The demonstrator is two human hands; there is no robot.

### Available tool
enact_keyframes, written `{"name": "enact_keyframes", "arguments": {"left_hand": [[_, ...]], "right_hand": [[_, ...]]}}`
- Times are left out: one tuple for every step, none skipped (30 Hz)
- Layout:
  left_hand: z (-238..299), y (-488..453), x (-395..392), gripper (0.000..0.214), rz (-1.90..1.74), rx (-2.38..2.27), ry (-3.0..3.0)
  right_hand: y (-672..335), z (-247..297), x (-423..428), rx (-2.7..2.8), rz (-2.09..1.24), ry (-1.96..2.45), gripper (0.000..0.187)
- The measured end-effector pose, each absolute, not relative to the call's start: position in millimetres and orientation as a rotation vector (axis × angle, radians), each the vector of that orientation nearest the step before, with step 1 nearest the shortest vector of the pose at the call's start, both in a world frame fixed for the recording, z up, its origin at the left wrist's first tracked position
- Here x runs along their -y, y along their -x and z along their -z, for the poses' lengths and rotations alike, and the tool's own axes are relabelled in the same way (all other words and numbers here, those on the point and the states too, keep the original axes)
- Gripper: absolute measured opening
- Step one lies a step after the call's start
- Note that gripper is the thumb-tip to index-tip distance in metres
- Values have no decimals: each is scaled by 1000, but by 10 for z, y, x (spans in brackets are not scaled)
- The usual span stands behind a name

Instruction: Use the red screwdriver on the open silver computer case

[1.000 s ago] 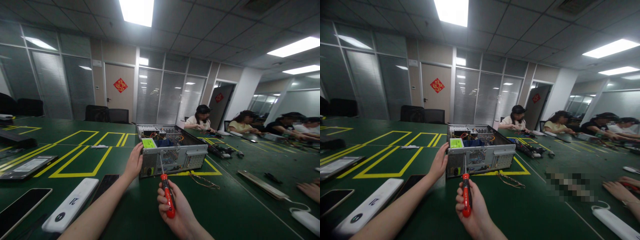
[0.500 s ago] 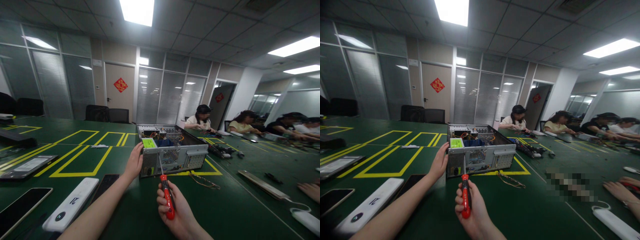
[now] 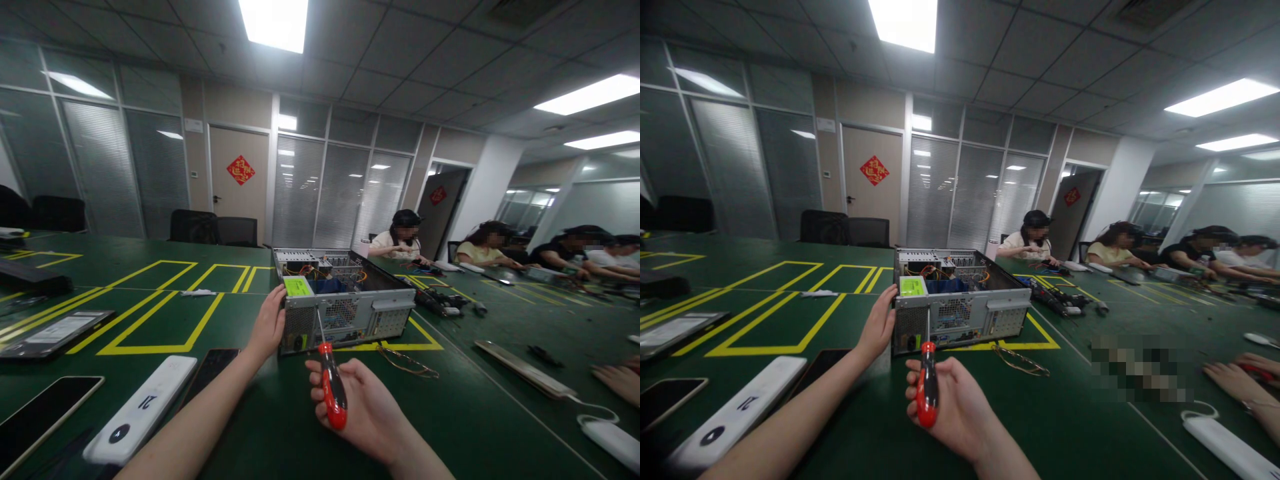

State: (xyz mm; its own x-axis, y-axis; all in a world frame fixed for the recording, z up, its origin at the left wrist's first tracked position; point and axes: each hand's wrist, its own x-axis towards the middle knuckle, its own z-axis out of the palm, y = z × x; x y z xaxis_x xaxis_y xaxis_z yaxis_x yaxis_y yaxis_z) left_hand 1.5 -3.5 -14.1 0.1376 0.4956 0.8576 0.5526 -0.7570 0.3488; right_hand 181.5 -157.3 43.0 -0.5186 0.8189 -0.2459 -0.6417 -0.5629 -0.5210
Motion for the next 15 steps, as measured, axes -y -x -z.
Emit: {"name": "enact_keyframes", "arguments": {"left_hand": [[142,-16,35,43,1723,1072,2328],[142,-16,35,43,1722,1071,2326],[143,-15,35,43,1720,1073,2326],[143,-14,35,43,1716,1078,2328],[142,-13,36,43,1712,1084,2331],[142,-13,36,43,1709,1091,2335],[142,-12,36,42,1707,1094,2338],[143,-12,34,42,1706,1094,2341],[144,-12,33,42,1708,1092,2342],[145,-13,30,42,1712,1090,2340],[147,-13,27,42,1715,1087,2337],[150,-14,24,43,1717,1083,2335],[152,-15,22,43,1718,1080,2334],[154,-16,20,43,1717,1079,2336],[156,-16,19,43,1716,1079,2337]], "right_hand": [[-1872,-464,1572,523,-2144,571,36],[-1927,-492,1568,585,-2151,549,39],[-1975,-510,1561,649,-2153,533,40],[-2013,-517,1554,720,-2145,522,41],[-2040,-515,1544,785,-2137,515,43],[-2054,-502,1535,839,-2127,513,44],[-2058,-482,1525,877,-2113,517,45],[-2053,-455,1516,897,-2096,528,46],[-2041,-425,1507,897,-2076,543,46],[-2026,-395,1498,880,-2057,555,44],[-2011,-368,1490,851,-2045,556,41],[-1996,-345,1484,812,-2043,539,37],[-1982,-328,1479,772,-2053,511,33],[-1972,-318,1476,734,-2071,481,30],[-1963,-313,1475,702,-2091,464,29]]}}
